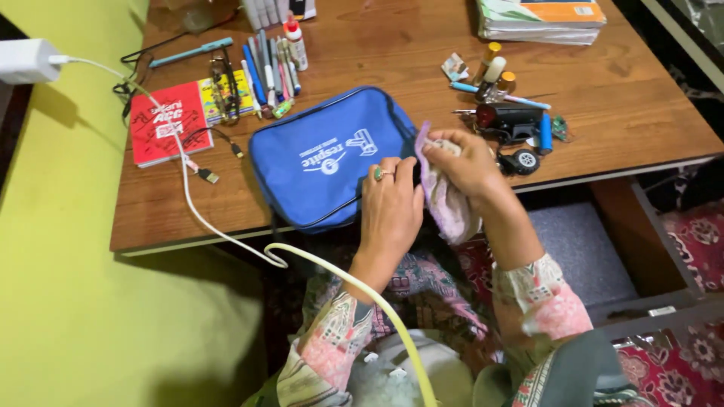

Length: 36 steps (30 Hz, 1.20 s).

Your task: The person wipes the exterior and interior of a blue zippered pouch with a cloth, then wipes a small black handheld device. The pouch is placed on a wooden desk with various stationery items nearby.

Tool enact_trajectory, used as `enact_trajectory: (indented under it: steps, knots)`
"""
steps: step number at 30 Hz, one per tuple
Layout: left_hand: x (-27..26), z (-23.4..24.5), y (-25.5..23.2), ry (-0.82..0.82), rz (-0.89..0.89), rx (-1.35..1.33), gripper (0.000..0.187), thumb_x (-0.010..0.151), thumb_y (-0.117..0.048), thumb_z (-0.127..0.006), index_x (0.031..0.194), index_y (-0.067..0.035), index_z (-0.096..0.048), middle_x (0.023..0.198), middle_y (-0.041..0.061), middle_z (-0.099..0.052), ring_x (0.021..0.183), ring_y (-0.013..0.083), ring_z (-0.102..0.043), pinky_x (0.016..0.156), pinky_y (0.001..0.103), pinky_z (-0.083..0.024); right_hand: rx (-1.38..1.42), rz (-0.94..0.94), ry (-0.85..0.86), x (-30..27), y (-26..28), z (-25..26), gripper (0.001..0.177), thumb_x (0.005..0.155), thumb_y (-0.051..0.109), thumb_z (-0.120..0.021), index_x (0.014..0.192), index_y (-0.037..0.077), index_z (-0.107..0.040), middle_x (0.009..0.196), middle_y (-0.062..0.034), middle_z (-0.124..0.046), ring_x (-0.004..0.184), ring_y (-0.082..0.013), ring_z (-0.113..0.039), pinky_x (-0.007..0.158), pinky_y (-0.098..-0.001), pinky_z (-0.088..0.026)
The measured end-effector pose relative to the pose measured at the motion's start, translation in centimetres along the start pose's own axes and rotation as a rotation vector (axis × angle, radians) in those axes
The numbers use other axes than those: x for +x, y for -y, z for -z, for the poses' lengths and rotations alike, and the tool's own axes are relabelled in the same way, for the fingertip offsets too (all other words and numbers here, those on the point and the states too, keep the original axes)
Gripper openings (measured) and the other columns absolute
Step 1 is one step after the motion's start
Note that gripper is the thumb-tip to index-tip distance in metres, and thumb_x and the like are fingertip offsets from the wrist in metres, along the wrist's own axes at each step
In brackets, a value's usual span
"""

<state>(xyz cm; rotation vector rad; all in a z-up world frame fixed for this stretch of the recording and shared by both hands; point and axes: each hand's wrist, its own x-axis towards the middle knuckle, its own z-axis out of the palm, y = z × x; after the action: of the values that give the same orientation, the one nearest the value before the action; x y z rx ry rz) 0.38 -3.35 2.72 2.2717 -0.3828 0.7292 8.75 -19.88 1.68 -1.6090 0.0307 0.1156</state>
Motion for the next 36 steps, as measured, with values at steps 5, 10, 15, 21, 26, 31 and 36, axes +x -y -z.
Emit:
enact_trajectory:
  steps: [5, 10, 15, 21, 26, 31, 36]
  knots:
    - [-0.7, -1.2, -0.7, -0.087, 0.002, -0.061, 0.022, 0.094, -0.003, -0.062, 0.116, -0.004, -0.061, 0.112, 0.017, -0.062, 0.106, 0.0372, -0.058, 0.096, 0.047, -0.047, 0.267, -0.023, 0.092, 0.1, -1.5, 1.0, 0.018, 0.092, 0.008, -0.070, 0.108, 0.000, -0.069, 0.088, -0.0033, -0.072, 0.073, -0.0097, -0.067, 0.065, -0.0245, -0.054]
    - [-3.2, -3.0, -2.7, -0.147, 0.086, -0.403, 0.022, 0.101, -0.008, -0.058, 0.121, 0.000, -0.058, 0.113, 0.020, -0.064, 0.107, 0.0387, -0.062, 0.095, 0.046, -0.049, 0.399, -0.059, 0.088, 0.0, -2.4, 1.5, 0.010, 0.098, 0.008, -0.063, 0.101, 0.000, -0.069, 0.082, -0.0039, -0.069, 0.067, -0.0123, -0.065, 0.058, -0.0272, -0.053]
    - [-3.6, -5.2, -3.3, -0.319, 0.537, -1.098, 0.026, 0.104, -0.023, -0.057, 0.119, -0.003, -0.059, 0.112, 0.005, -0.067, 0.102, 0.0137, -0.064, 0.092, 0.031, -0.051, 0.606, -0.126, 0.044, -2.3, -1.9, -0.1, 0.014, 0.094, 0.005, -0.063, 0.107, 0.001, -0.065, 0.085, -0.0072, -0.071, 0.068, -0.0148, -0.068, 0.061, -0.0279, -0.057]
    - [-2.4, -5.6, -1.7, -0.604, 0.757, -1.340, 0.018, 0.099, -0.016, -0.072, 0.093, -0.004, -0.060, 0.089, 0.001, -0.064, 0.081, 0.0072, -0.056, 0.073, 0.024, -0.046, 0.616, -0.075, -0.052, -5.4, -1.0, -2.5, 0.030, 0.090, -0.001, -0.068, 0.118, 0.003, -0.057, 0.097, -0.0062, -0.071, 0.080, -0.0138, -0.071, 0.072, -0.0271, -0.060]
    - [-1.6, -4.5, -1.0, -0.516, 0.808, -1.417, 0.016, 0.100, -0.015, -0.070, 0.095, -0.002, -0.062, 0.086, 0.001, -0.063, 0.079, 0.0093, -0.059, 0.076, 0.026, -0.054, 0.374, 0.012, 0.046, -7.4, 0.6, -0.5, 0.026, 0.090, 0.001, -0.071, 0.115, 0.004, -0.063, 0.098, -0.0049, -0.071, 0.082, -0.0128, -0.069, 0.073, -0.0253, -0.057]
    - [-0.6, -2.8, -1.7, -0.488, 0.747, -1.373, 0.013, 0.102, -0.013, -0.064, 0.102, 0.000, -0.063, 0.094, 0.003, -0.064, 0.084, 0.0087, -0.061, 0.080, 0.027, -0.057, 0.286, 0.341, -0.116, -8.0, 5.1, 1.9, 0.019, 0.097, 0.011, -0.070, 0.114, 0.004, -0.065, 0.108, -0.0041, -0.074, 0.091, -0.0122, -0.070, 0.080, -0.0278, -0.059]
    - [0.4, -1.9, -3.0, -0.430, 0.566, -1.346, 0.011, 0.106, -0.006, -0.058, 0.111, 0.004, -0.058, 0.103, 0.007, -0.065, 0.090, 0.0096, -0.058, 0.080, 0.026, -0.050, -0.550, 0.898, -0.045, -7.8, 7.5, 0.2, 0.029, 0.089, 0.009, -0.080, 0.115, 0.000, -0.070, 0.115, -0.0129, -0.069, 0.108, -0.0280, -0.067, 0.097, -0.0382, -0.053]
